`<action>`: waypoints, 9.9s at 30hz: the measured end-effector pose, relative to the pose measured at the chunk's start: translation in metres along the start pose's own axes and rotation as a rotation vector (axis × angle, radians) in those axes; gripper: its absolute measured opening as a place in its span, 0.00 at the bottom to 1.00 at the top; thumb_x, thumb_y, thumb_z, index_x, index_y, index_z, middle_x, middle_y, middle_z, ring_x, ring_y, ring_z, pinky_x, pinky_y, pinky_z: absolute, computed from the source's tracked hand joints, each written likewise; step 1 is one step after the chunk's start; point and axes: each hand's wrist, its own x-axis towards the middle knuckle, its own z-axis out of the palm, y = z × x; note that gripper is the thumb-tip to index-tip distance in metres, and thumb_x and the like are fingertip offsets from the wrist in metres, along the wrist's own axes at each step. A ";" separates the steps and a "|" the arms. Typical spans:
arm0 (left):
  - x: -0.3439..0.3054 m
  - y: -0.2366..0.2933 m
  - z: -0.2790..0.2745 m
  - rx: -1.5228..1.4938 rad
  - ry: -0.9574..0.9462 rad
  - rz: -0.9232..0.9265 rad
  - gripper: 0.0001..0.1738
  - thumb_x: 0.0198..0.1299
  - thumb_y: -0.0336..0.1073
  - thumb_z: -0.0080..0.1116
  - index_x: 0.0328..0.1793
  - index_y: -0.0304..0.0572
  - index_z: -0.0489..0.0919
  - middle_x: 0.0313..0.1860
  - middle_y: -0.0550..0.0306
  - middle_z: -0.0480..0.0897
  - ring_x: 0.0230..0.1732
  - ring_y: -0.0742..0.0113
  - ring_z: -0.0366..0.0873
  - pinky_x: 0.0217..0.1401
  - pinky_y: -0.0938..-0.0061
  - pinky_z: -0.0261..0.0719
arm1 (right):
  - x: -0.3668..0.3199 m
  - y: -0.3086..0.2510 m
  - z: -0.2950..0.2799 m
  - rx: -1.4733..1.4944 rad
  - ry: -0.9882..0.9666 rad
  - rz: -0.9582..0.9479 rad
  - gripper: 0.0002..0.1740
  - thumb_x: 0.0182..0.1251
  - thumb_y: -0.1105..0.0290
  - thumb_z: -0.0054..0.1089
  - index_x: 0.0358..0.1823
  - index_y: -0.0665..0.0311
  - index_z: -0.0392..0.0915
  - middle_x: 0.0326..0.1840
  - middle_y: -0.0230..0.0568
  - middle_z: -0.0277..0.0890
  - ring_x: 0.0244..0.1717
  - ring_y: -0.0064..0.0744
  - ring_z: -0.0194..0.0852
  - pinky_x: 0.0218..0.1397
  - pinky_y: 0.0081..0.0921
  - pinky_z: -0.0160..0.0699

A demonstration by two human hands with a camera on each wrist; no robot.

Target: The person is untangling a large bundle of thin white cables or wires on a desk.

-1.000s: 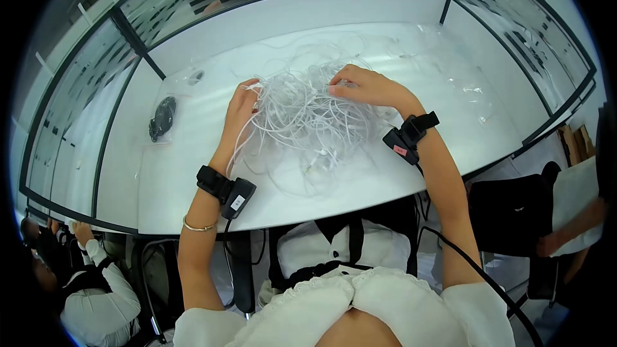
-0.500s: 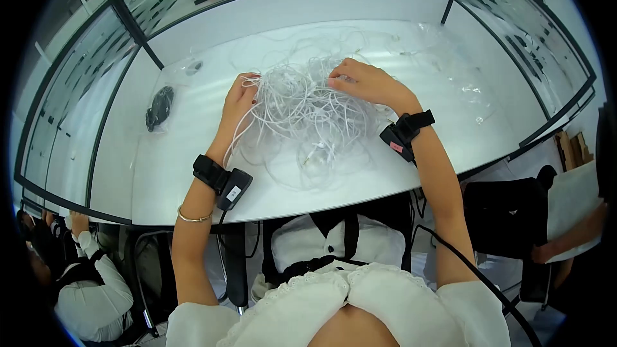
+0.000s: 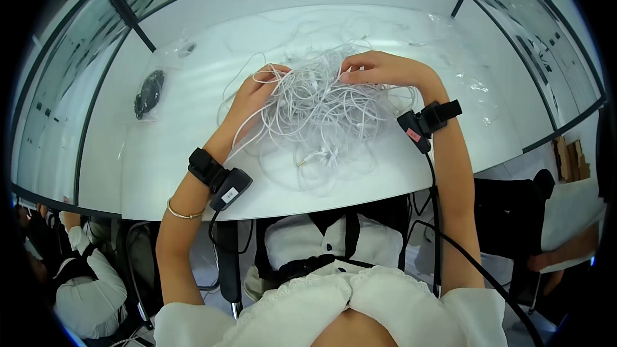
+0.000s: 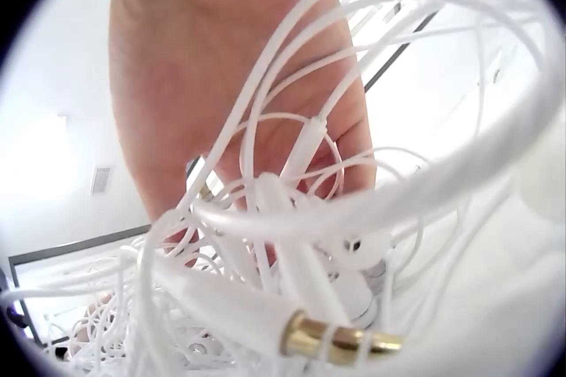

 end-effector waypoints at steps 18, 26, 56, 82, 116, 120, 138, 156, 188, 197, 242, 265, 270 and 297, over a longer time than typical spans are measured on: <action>0.032 -0.017 0.006 -0.012 0.205 -0.110 0.13 0.69 0.37 0.44 0.44 0.35 0.77 0.33 0.65 0.75 0.34 0.79 0.66 0.39 0.82 0.64 | 0.026 0.032 0.010 0.561 0.157 -0.203 0.31 0.59 0.67 0.60 0.66 0.57 0.67 0.63 0.30 0.67 0.61 0.26 0.64 0.60 0.24 0.62; 0.033 -0.004 -0.002 0.022 0.135 -0.119 0.10 0.66 0.31 0.46 0.46 0.34 0.76 0.36 0.61 0.76 0.34 0.78 0.68 0.39 0.82 0.66 | 0.021 0.036 0.009 0.736 0.079 -0.051 0.21 0.64 0.69 0.57 0.59 0.64 0.73 0.54 0.32 0.71 0.53 0.25 0.68 0.59 0.25 0.67; 0.031 -0.006 0.004 0.065 0.147 -0.068 0.14 0.70 0.37 0.45 0.48 0.31 0.75 0.40 0.55 0.78 0.42 0.72 0.72 0.48 0.78 0.69 | 0.022 0.032 0.010 0.759 0.196 -0.070 0.19 0.77 0.61 0.43 0.49 0.70 0.77 0.45 0.39 0.77 0.48 0.27 0.73 0.56 0.25 0.70; 0.026 -0.006 0.007 -0.077 0.119 -0.131 0.15 0.73 0.40 0.44 0.50 0.34 0.74 0.37 0.62 0.79 0.37 0.81 0.73 0.42 0.84 0.70 | 0.025 0.041 0.017 0.699 0.205 -0.087 0.22 0.78 0.58 0.40 0.42 0.69 0.78 0.36 0.36 0.79 0.43 0.25 0.75 0.54 0.23 0.70; 0.028 -0.011 -0.004 -0.230 0.556 0.027 0.06 0.71 0.38 0.46 0.45 0.45 0.71 0.34 0.65 0.68 0.32 0.78 0.63 0.35 0.81 0.63 | 0.002 0.059 -0.020 0.666 1.072 -0.132 0.32 0.79 0.52 0.33 0.24 0.68 0.74 0.21 0.38 0.71 0.17 0.27 0.70 0.26 0.22 0.62; 0.027 -0.009 -0.006 -0.225 0.540 -0.041 0.07 0.72 0.38 0.45 0.45 0.45 0.72 0.34 0.66 0.69 0.30 0.80 0.64 0.33 0.84 0.62 | 0.000 0.068 -0.027 0.548 1.146 -0.099 0.30 0.78 0.55 0.34 0.22 0.68 0.73 0.21 0.37 0.72 0.19 0.24 0.68 0.27 0.21 0.60; 0.029 -0.010 -0.008 -0.257 0.405 -0.134 0.09 0.61 0.27 0.44 0.39 0.36 0.76 0.31 0.59 0.78 0.27 0.77 0.70 0.33 0.83 0.65 | 0.021 0.078 -0.004 0.560 0.447 0.106 0.14 0.66 0.73 0.49 0.51 0.65 0.74 0.39 0.31 0.74 0.37 0.19 0.68 0.44 0.18 0.69; 0.030 0.012 -0.024 -0.008 0.137 -0.044 0.13 0.60 0.27 0.46 0.48 0.34 0.79 0.38 0.57 0.82 0.32 0.77 0.73 0.37 0.83 0.69 | -0.003 -0.021 0.043 -0.207 0.557 -0.522 0.08 0.50 0.71 0.71 0.32 0.54 0.81 0.45 0.28 0.75 0.50 0.33 0.69 0.56 0.32 0.59; 0.020 0.005 0.015 0.373 0.260 0.299 0.18 0.54 0.21 0.58 0.50 0.46 0.72 0.34 0.66 0.72 0.35 0.77 0.68 0.42 0.80 0.65 | -0.005 -0.003 0.019 0.590 0.891 -0.263 0.09 0.78 0.65 0.39 0.47 0.62 0.64 0.39 0.49 0.84 0.29 0.24 0.78 0.33 0.18 0.64; 0.022 0.005 0.009 0.293 0.418 0.349 0.13 0.59 0.23 0.55 0.48 0.42 0.70 0.39 0.62 0.74 0.38 0.74 0.70 0.47 0.78 0.69 | 0.009 0.008 0.030 0.644 0.664 -0.046 0.09 0.77 0.63 0.44 0.47 0.60 0.68 0.33 0.43 0.84 0.23 0.19 0.74 0.33 0.16 0.63; 0.025 0.003 0.012 0.436 0.336 0.366 0.05 0.59 0.30 0.61 0.41 0.42 0.83 0.33 0.62 0.79 0.33 0.75 0.73 0.32 0.78 0.63 | 0.015 0.011 0.018 0.518 0.885 -0.293 0.12 0.72 0.69 0.47 0.50 0.66 0.76 0.46 0.39 0.81 0.43 0.26 0.76 0.52 0.22 0.69; 0.026 -0.003 0.009 0.539 0.239 0.414 0.10 0.48 0.28 0.68 0.36 0.45 0.80 0.36 0.62 0.72 0.35 0.71 0.69 0.39 0.76 0.66 | 0.030 -0.044 0.051 -0.178 0.705 -0.196 0.07 0.59 0.74 0.58 0.38 0.57 0.81 0.25 0.30 0.76 0.36 0.32 0.72 0.49 0.30 0.67; 0.024 0.006 0.007 0.106 0.249 0.265 0.08 0.58 0.34 0.66 0.37 0.43 0.77 0.35 0.64 0.76 0.35 0.77 0.71 0.37 0.81 0.67 | 0.026 -0.050 0.056 -0.144 0.729 -0.347 0.08 0.58 0.73 0.61 0.39 0.54 0.81 0.28 0.28 0.74 0.38 0.30 0.72 0.53 0.32 0.64; 0.010 0.042 0.016 0.344 0.352 0.565 0.05 0.63 0.25 0.59 0.45 0.34 0.78 0.39 0.57 0.82 0.43 0.72 0.78 0.51 0.77 0.74 | 0.025 -0.066 0.063 -0.239 0.936 -0.491 0.11 0.58 0.67 0.64 0.43 0.53 0.81 0.45 0.29 0.74 0.47 0.32 0.69 0.56 0.33 0.58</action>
